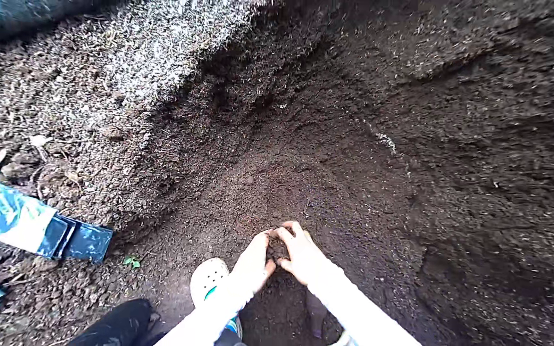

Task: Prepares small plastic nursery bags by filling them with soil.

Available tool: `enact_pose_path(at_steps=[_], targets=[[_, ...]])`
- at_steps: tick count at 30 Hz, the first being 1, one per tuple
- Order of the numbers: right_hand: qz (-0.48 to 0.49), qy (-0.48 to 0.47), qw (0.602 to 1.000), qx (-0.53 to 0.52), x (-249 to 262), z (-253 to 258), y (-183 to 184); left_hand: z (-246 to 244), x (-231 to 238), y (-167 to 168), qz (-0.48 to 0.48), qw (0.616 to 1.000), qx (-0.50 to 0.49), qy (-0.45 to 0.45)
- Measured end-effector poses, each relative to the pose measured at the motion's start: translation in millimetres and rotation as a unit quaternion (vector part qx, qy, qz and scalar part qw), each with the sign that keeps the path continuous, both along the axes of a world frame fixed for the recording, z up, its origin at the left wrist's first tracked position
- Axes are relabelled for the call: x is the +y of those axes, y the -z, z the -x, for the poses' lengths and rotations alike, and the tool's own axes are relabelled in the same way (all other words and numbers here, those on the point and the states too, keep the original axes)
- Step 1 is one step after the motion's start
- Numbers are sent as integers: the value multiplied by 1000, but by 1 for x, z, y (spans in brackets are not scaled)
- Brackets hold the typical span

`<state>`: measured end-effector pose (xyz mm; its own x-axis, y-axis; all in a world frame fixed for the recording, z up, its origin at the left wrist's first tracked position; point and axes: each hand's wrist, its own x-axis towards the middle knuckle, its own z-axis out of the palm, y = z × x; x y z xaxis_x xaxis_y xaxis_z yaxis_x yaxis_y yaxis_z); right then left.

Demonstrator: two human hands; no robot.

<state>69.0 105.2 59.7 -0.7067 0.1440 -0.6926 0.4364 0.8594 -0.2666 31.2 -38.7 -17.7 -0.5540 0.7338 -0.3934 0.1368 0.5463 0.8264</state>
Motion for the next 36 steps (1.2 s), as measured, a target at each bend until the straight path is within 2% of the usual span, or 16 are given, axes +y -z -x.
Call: enact_pose_path(at_steps=[6,10,13,15,19,21,22,24,26,27,29,31,34,36], targets=[[-35,24,989,139,-10,-34,27,-1,-2,2,-12,1000,-3,-1],[-53,18,965,255,-18,-44,43,-1,-3,3,-26,1000,5,-8],[-37,17,983,180,-15,-38,30,-2,-2,0,-24,1000,7,-1],[-45,18,979,198,-16,-38,24,0,-4,0,-30,999,10,-3],[-86,5,987,137,-21,-38,40,-3,-4,4,-25,999,25,21],[-64,9,993,99,-16,-32,35,0,-4,4,-44,998,19,26],[-23,23,994,101,-7,-31,30,3,-7,4,-65,998,2,16],[89,85,981,152,19,-34,25,15,-10,4,-74,996,-41,-35],[169,196,950,177,44,-39,31,31,-9,6,20,993,-108,-39],[202,261,934,133,51,-41,36,36,-6,7,86,985,-150,-16],[264,370,890,23,52,-40,52,39,1,9,155,966,-205,17],[281,398,873,-26,46,-37,66,40,7,9,174,958,-228,12],[197,316,928,-25,40,-29,75,38,11,11,164,959,-229,-9],[143,266,953,-32,36,-23,69,37,16,13,167,969,-182,-2]])
